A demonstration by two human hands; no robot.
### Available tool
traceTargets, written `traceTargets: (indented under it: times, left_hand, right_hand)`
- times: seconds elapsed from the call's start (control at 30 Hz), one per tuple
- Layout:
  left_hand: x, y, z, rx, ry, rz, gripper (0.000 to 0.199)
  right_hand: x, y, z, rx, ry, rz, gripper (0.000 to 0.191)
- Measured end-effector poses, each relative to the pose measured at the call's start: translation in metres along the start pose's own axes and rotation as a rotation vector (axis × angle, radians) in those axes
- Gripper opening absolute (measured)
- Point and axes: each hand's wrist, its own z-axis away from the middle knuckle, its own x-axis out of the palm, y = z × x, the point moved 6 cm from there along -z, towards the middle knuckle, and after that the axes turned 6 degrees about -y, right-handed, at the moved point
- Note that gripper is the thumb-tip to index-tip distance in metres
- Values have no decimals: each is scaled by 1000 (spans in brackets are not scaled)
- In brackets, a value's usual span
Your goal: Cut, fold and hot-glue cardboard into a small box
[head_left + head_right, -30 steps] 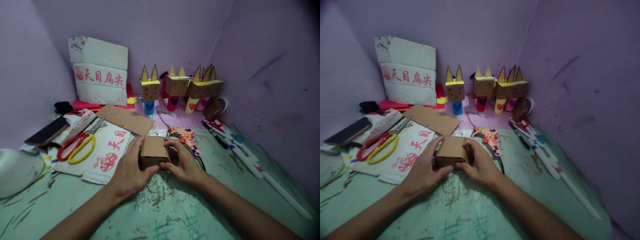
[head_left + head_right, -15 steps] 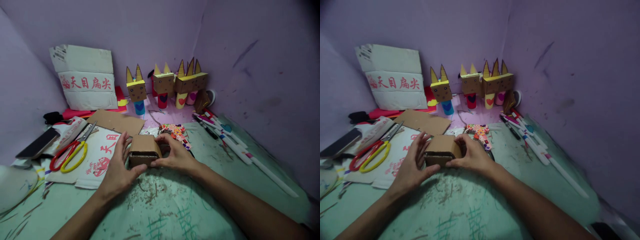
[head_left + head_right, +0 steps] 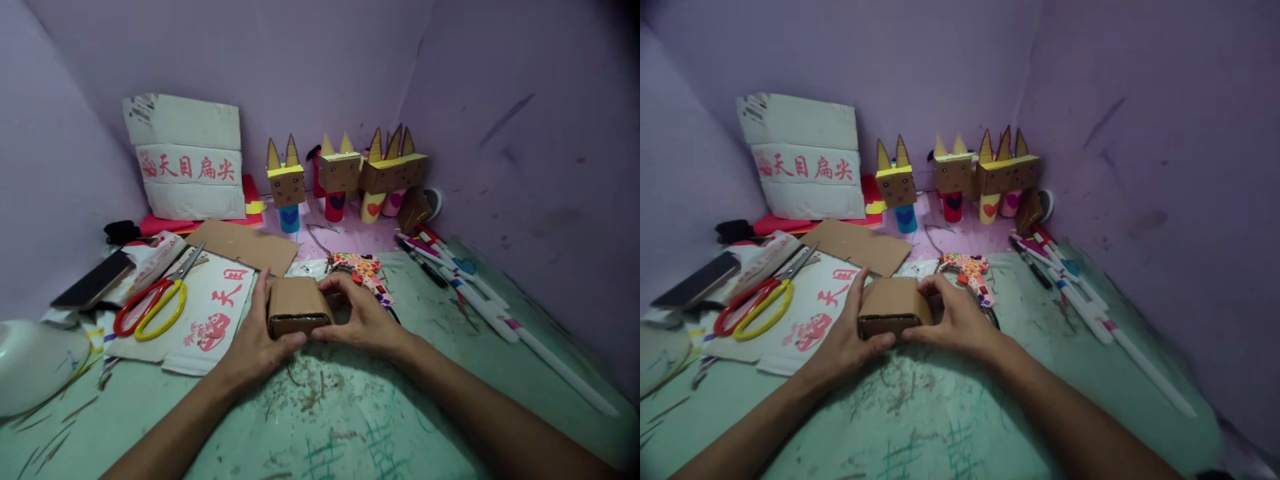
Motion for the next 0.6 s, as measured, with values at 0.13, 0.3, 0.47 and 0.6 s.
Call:
traceTargets:
  times: [0.13,0.3,0.47,0.6]
  left_hand:
    - [-1,5,3,96,40,-260,83]
    - [1,4,4,111,3,-280,81]
    - [1,4,2,101,2,-210,84]
    - [1,2,2,76,-2,-152,87]
  right_hand:
    - [1,-6,2,-133,-29,185,66]
    - [4,-8,4,-202,-54,245,70]
    - [4,-6,5,-212,-47,153,70]
    - [4,-6,8,-192,-75,86,56]
